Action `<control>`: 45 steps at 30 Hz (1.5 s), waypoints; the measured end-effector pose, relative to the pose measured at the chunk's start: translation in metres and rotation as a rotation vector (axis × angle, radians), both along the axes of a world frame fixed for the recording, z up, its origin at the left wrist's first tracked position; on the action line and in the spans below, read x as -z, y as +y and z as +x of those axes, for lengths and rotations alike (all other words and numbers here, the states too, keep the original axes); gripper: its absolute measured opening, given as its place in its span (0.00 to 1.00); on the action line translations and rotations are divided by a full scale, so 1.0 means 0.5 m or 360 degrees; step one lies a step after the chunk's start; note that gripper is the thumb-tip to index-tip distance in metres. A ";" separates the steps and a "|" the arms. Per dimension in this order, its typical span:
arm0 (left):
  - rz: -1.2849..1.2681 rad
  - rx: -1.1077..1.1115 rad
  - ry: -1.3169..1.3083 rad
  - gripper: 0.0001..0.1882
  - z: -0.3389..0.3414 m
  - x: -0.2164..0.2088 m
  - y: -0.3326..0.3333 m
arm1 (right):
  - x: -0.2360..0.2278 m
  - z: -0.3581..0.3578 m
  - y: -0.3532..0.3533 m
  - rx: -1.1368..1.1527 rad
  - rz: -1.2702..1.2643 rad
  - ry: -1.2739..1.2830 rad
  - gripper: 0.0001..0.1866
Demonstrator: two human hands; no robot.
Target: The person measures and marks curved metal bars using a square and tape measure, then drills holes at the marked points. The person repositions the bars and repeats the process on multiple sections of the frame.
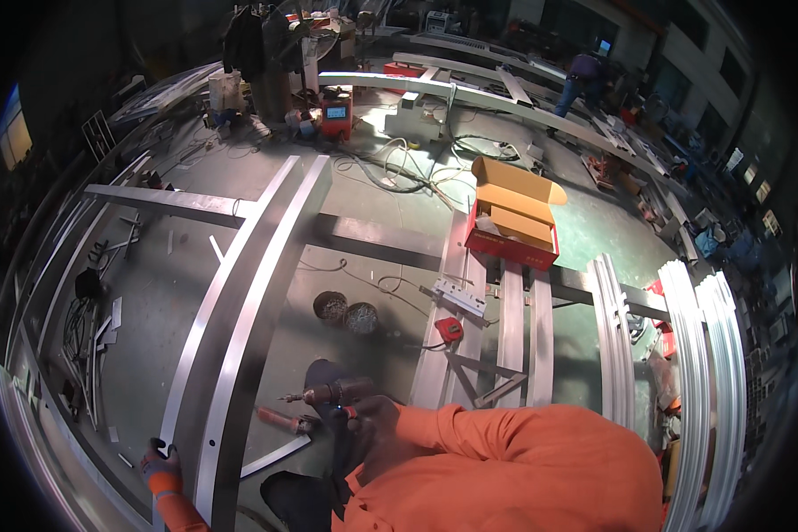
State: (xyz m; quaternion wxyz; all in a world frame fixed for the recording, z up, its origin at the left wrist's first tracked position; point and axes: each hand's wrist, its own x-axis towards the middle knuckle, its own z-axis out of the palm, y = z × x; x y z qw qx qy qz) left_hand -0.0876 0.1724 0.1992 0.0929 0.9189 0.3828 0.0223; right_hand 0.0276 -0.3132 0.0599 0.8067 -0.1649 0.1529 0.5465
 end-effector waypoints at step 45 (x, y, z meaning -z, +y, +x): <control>-0.0200 -0.0322 0.0525 0.43 -0.256 0.234 0.034 | -0.228 0.238 0.438 -0.0862 -0.1312 -0.1631 0.14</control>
